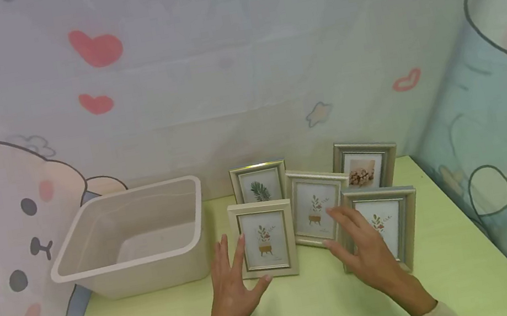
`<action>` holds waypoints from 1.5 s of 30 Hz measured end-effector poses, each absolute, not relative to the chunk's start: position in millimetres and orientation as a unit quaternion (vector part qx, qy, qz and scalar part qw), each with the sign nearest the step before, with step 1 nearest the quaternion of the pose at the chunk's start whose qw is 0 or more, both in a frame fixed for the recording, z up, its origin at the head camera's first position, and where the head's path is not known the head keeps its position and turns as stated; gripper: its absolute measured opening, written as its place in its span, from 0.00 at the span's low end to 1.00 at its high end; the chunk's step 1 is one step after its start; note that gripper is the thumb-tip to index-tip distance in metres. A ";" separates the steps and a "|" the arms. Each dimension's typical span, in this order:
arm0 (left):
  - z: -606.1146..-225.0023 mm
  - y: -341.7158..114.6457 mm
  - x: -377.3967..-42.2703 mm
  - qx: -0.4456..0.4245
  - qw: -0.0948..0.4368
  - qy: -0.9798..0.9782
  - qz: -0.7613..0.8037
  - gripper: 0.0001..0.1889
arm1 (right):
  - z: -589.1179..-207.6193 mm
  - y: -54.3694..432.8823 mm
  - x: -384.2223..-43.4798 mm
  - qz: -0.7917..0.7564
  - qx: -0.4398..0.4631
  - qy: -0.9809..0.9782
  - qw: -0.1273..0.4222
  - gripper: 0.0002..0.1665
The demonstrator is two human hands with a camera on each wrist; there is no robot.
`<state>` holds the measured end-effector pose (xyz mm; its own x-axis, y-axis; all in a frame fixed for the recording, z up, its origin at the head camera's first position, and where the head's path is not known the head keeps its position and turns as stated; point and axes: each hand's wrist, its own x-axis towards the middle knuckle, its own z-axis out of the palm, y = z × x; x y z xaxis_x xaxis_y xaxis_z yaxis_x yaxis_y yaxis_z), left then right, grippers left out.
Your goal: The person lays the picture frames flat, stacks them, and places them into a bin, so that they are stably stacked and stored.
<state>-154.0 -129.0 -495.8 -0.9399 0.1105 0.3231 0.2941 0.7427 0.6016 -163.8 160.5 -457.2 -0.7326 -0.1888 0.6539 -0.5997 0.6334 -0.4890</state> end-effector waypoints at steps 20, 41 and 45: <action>-526.7 -136.7 -200.1 -0.046 0.087 -0.871 -0.481 0.56 | -433.9 141.3 -211.8 0.419 0.222 -0.880 0.029 0.36; -536.2 -155.2 -221.2 -0.027 -0.007 -0.842 -0.539 0.39 | -432.3 115.7 -258.7 0.391 0.278 -0.877 0.000 0.34; -540.5 -158.3 -223.4 -0.014 -0.009 -0.824 -0.566 0.35 | -433.7 110.9 -264.2 0.420 0.256 -0.870 -0.038 0.32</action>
